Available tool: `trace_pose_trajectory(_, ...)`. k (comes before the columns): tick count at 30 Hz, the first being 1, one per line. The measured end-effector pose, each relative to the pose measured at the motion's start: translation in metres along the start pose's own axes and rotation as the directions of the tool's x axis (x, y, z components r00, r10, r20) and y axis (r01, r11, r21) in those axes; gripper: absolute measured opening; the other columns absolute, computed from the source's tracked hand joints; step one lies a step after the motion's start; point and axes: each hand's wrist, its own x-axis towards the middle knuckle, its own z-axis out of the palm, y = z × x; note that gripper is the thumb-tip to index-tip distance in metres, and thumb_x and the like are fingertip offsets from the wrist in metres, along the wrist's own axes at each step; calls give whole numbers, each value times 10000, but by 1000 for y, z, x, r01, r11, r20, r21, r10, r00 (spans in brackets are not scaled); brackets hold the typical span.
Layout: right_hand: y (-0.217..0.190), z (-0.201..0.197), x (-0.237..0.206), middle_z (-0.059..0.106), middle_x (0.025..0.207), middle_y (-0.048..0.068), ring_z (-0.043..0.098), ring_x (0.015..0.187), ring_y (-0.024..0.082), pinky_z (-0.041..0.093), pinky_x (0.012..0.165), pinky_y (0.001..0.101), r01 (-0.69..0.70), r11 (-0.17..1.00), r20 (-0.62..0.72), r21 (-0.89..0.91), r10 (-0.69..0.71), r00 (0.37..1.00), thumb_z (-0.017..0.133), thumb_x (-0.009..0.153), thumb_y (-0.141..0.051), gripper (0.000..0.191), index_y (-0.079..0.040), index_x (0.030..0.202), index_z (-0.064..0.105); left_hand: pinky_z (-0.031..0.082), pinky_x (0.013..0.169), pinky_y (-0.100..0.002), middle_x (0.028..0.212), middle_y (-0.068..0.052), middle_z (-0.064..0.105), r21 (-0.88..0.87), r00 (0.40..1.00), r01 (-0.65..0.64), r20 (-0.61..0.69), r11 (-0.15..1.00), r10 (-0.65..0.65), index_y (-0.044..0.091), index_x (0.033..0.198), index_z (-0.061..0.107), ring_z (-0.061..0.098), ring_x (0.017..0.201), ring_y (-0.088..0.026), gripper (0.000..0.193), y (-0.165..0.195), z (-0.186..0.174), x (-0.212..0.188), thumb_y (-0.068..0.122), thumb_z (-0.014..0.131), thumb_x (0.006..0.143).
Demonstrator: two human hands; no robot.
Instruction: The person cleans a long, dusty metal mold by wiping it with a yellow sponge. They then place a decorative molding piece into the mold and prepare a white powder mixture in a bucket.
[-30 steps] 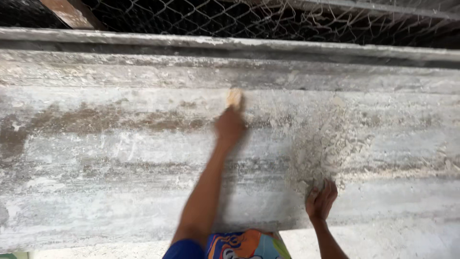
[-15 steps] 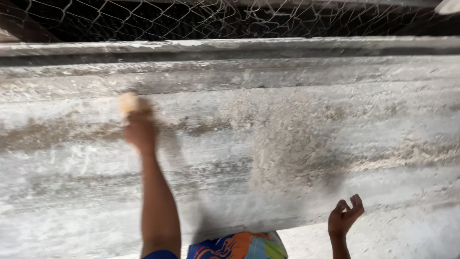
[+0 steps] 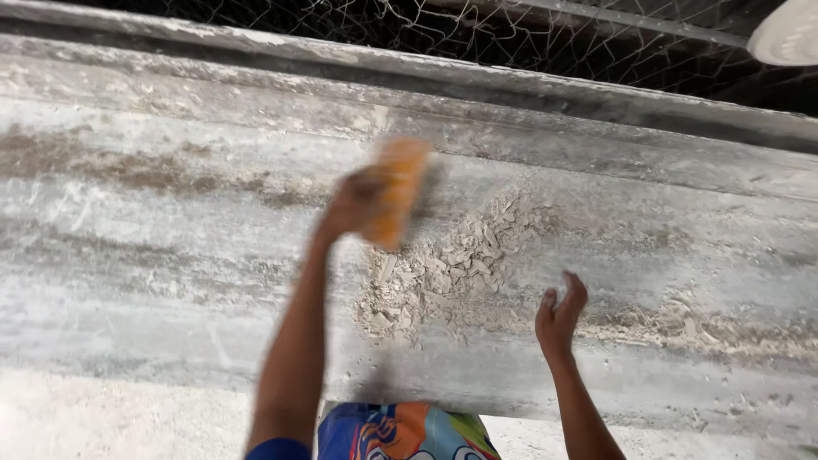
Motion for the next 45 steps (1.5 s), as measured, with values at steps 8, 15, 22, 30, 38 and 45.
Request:
trace_pose_trajectory(8, 28, -4, -46, 422, 1521, 268, 351, 1465, 457, 281, 1205, 587, 96, 968, 156, -230, -61, 986, 454, 1008, -222, 517, 12, 1468, 420, 606, 680, -383, 1053, -135, 710, -250, 704, 603, -280, 757, -653, 77, 1269, 648, 670, 821, -223, 342, -27, -71, -107, 145, 556, 948)
trace_pose_trajectory(15, 22, -9, -39, 393, 1534, 278, 348, 1468, 454, 278, 1228, 570, 131, 989, 70, -63, -127, 989, 370, 1098, -246, 495, 69, 1480, 378, 533, 466, -313, 857, -143, 681, 132, 968, 225, 85, 965, -237, -4, 1052, 675, 546, 538, -122, 183, 77, 250, 69, 114, 545, 1003)
trace_pose_trajectory(22, 51, -59, -86, 394, 1503, 275, 346, 1430, 420, 286, 1211, 531, 4, 994, -46, -110, -9, 999, 414, 1062, -121, 476, 81, 1491, 366, 593, 834, -419, 995, -157, 676, 454, 987, -158, 105, 877, 124, 86, 1163, 637, 657, 915, -244, 253, 51, 118, -11, 131, 690, 920)
trace_pose_trajectory(30, 15, -64, -153, 364, 1499, 278, 326, 1420, 405, 298, 1189, 538, -152, 984, -50, -87, 148, 988, 446, 1106, -154, 454, 60, 1498, 369, 638, 815, -420, 1073, -152, 716, -479, 619, 588, -251, 651, -744, 10, 1163, 659, 718, 955, -263, 261, -16, -33, -272, 153, 629, 947)
trace_pose_trajectory(38, -40, -30, -92, 433, 1520, 252, 326, 1458, 422, 255, 1206, 577, -94, 990, -9, -104, 94, 996, 448, 1107, -189, 463, 61, 1495, 399, 577, 758, -564, 909, -284, 705, -95, 873, 452, 251, 887, -418, 7, 1326, 562, 706, 787, -455, 441, 114, 286, -87, 229, 553, 945)
trace_pose_trajectory(45, -18, -120, -158, 377, 1539, 249, 363, 1411, 402, 263, 1201, 533, -424, 894, -317, -145, 364, 876, 489, 1147, -134, 405, 17, 1520, 451, 533, 897, -538, 1141, -231, 738, 88, 910, -233, 372, 969, 185, 56, 1403, 588, 694, 987, -401, 467, 110, 118, -101, 254, 602, 981)
